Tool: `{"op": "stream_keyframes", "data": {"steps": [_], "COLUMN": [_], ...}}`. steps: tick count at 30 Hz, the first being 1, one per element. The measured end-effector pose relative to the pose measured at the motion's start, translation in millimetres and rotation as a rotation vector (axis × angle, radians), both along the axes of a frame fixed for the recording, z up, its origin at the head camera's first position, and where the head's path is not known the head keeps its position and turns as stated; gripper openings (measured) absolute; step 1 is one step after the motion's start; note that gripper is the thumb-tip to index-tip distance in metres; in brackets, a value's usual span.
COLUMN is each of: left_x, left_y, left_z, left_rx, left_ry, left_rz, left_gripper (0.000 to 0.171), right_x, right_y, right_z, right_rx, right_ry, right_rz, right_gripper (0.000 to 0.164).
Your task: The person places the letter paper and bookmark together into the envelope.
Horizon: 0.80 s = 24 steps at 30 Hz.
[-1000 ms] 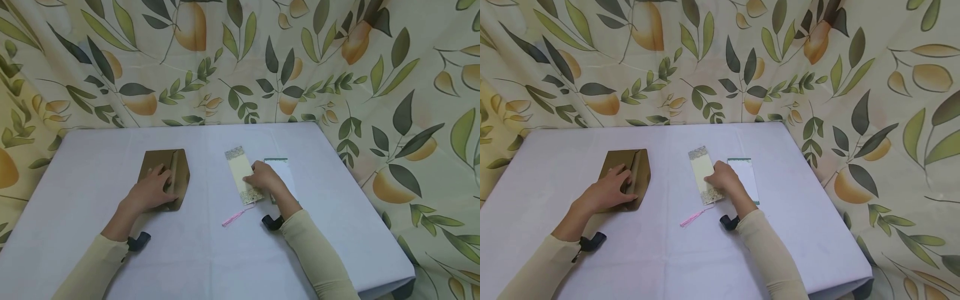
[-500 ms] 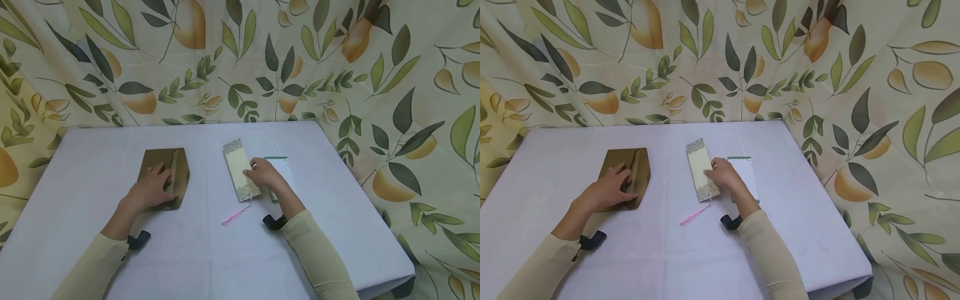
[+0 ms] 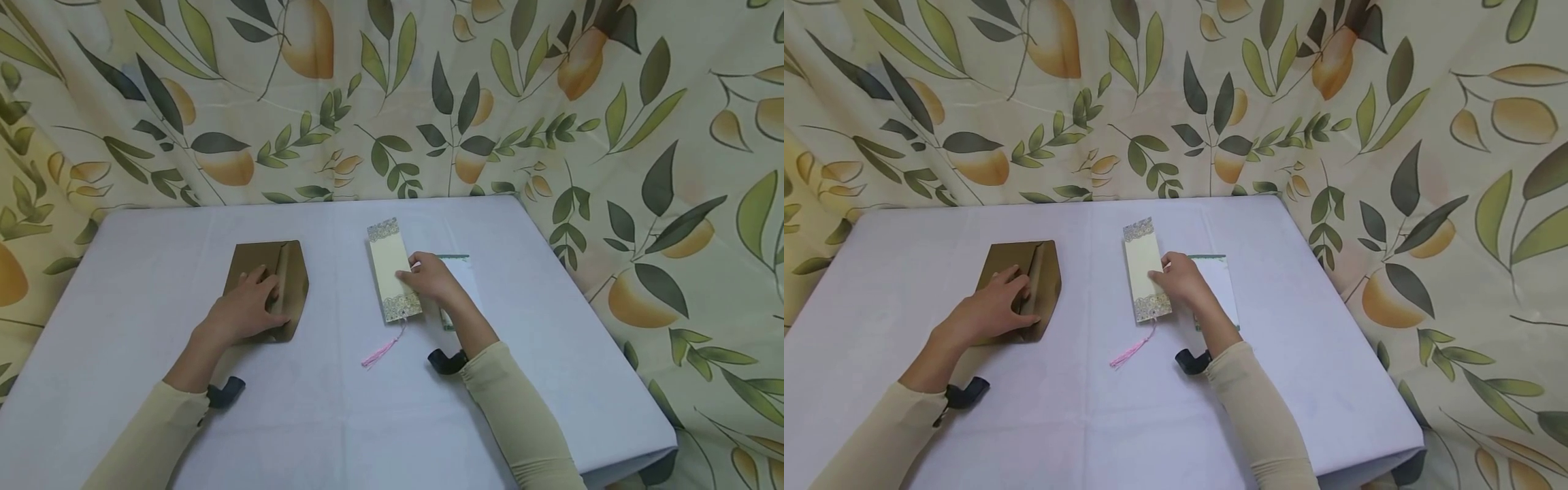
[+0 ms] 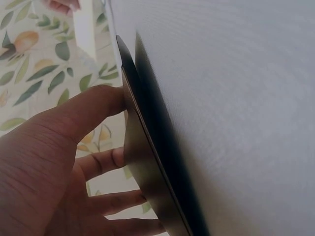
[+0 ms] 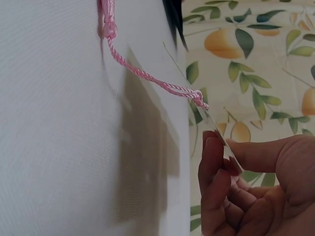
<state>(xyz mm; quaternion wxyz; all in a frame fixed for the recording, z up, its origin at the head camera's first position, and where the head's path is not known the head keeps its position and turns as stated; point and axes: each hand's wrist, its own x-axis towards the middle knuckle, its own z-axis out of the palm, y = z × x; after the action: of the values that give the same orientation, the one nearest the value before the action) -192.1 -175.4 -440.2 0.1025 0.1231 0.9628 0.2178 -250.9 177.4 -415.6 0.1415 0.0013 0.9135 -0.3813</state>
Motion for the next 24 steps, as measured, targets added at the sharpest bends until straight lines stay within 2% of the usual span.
{"op": "stream_keyframes", "data": {"steps": [4,9,18,24], "left_x": [-4.2,-5.3,12.2,13.2], "left_y": [-2,-3,2,4], "left_z": [6.9,5.0,-7.4,-4.8], "left_rx": [0.012,0.034,0.038,0.028], "left_ry": [0.021,0.028,0.048,0.076], "left_rz": [0.001,-0.003,-0.008,-0.003], "left_gripper": [0.039,0.037,0.036,0.037], "right_x": [-5.2,-5.8,8.1,8.5], "right_y": [0,0,3,3], "right_z": [7.5,9.4,-3.6,1.2], "right_rx": [-0.024,-0.059,-0.104,-0.136], "right_ry": [0.016,0.008,0.024,0.049], "right_rz": [0.007,0.004,0.000,-0.002], "right_gripper": [0.026,0.025,0.022,0.021]}}
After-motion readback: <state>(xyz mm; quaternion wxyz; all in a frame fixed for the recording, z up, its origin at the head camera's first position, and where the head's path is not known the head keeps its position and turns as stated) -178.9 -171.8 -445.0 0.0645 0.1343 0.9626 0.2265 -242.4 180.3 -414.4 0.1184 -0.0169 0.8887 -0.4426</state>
